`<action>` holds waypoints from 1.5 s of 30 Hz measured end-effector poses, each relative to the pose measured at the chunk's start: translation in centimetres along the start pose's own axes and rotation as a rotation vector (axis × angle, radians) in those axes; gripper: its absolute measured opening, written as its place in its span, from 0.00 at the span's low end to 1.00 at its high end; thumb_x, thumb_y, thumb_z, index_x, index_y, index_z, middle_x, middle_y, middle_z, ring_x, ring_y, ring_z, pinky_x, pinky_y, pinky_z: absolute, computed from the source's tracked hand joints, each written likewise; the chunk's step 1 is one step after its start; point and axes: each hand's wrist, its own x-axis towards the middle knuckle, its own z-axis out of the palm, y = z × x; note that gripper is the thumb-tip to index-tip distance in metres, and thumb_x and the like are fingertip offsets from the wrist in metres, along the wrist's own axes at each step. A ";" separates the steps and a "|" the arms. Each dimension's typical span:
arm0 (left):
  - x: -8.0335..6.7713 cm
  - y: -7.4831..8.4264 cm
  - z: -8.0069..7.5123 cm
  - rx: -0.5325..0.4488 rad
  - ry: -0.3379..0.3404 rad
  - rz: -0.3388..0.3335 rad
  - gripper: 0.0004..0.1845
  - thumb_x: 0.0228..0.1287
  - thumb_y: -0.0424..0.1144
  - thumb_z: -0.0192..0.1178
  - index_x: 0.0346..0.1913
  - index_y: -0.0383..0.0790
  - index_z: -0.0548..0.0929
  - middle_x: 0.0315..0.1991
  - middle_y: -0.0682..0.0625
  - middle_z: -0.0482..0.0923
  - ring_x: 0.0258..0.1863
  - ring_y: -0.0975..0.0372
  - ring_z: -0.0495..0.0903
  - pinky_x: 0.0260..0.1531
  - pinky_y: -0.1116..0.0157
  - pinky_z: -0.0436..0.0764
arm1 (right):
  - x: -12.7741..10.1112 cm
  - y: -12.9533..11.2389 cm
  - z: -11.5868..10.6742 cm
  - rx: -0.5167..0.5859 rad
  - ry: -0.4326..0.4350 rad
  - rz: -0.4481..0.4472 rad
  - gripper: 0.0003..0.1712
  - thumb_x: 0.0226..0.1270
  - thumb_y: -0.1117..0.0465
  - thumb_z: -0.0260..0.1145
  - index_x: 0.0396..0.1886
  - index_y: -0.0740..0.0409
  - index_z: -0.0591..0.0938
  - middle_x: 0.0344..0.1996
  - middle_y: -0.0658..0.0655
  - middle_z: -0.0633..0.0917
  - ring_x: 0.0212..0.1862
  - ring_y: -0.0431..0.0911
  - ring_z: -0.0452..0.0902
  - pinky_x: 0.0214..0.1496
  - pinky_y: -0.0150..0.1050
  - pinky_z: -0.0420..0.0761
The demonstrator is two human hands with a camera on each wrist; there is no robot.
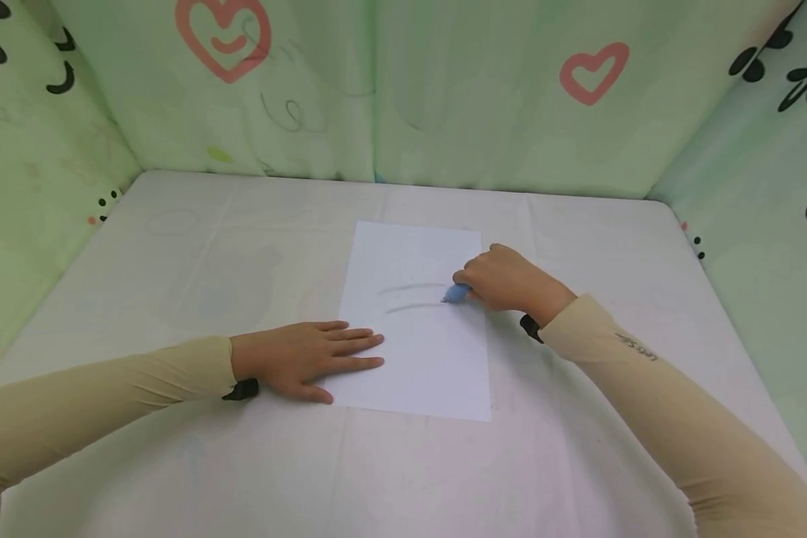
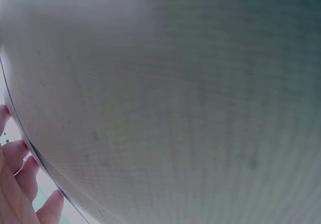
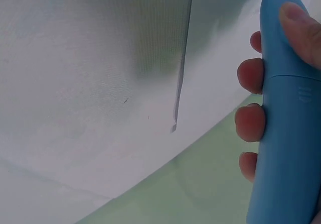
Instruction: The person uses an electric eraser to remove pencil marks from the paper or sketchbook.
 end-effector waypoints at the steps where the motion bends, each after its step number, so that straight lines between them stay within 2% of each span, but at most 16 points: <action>1: 0.0 0.0 0.0 0.001 0.002 0.001 0.38 0.68 0.60 0.43 0.74 0.46 0.51 0.75 0.44 0.47 0.75 0.55 0.48 0.72 0.53 0.54 | 0.0 0.0 0.0 0.007 -0.004 0.001 0.08 0.52 0.63 0.71 0.28 0.55 0.79 0.19 0.49 0.81 0.21 0.40 0.71 0.25 0.36 0.62; 6: 0.0 0.0 0.0 0.015 0.002 0.004 0.38 0.68 0.61 0.43 0.74 0.47 0.51 0.75 0.44 0.47 0.75 0.55 0.48 0.71 0.53 0.55 | -0.5 0.2 0.0 0.056 -0.011 -0.001 0.09 0.51 0.64 0.72 0.24 0.53 0.78 0.16 0.47 0.79 0.20 0.37 0.65 0.25 0.35 0.60; 12: 0.0 0.0 0.0 0.014 0.005 0.002 0.38 0.68 0.61 0.43 0.74 0.47 0.51 0.75 0.44 0.47 0.75 0.55 0.49 0.71 0.53 0.56 | -0.3 0.1 0.1 0.037 0.034 -0.023 0.10 0.48 0.64 0.73 0.26 0.55 0.78 0.18 0.48 0.80 0.21 0.39 0.69 0.25 0.35 0.61; 16: 0.0 0.0 0.1 0.010 0.013 0.006 0.38 0.68 0.61 0.44 0.74 0.46 0.51 0.75 0.44 0.48 0.75 0.55 0.49 0.71 0.53 0.56 | 0.0 -0.1 0.0 0.040 -0.022 0.005 0.07 0.52 0.63 0.71 0.28 0.54 0.80 0.19 0.49 0.81 0.22 0.39 0.70 0.26 0.36 0.63; 21: 0.0 0.0 0.0 0.010 0.002 0.000 0.38 0.68 0.61 0.43 0.74 0.47 0.50 0.75 0.45 0.47 0.75 0.55 0.48 0.71 0.53 0.55 | -0.1 -0.2 -0.4 0.069 -0.099 0.039 0.08 0.54 0.62 0.71 0.25 0.51 0.78 0.18 0.46 0.80 0.21 0.37 0.67 0.27 0.37 0.64; 28: -0.1 0.0 0.1 0.022 0.004 -0.002 0.38 0.68 0.61 0.43 0.75 0.47 0.50 0.76 0.45 0.47 0.75 0.55 0.48 0.72 0.54 0.55 | 0.1 -0.1 -0.3 0.031 -0.063 0.019 0.07 0.53 0.63 0.72 0.27 0.54 0.80 0.19 0.49 0.81 0.21 0.39 0.70 0.26 0.37 0.64; 45: 0.0 0.0 0.1 0.022 -0.008 -0.006 0.38 0.68 0.61 0.43 0.75 0.47 0.50 0.76 0.45 0.46 0.75 0.55 0.47 0.72 0.53 0.55 | 0.3 -0.2 -0.5 0.041 -0.103 0.038 0.06 0.53 0.62 0.71 0.29 0.54 0.80 0.21 0.48 0.82 0.22 0.38 0.69 0.27 0.37 0.66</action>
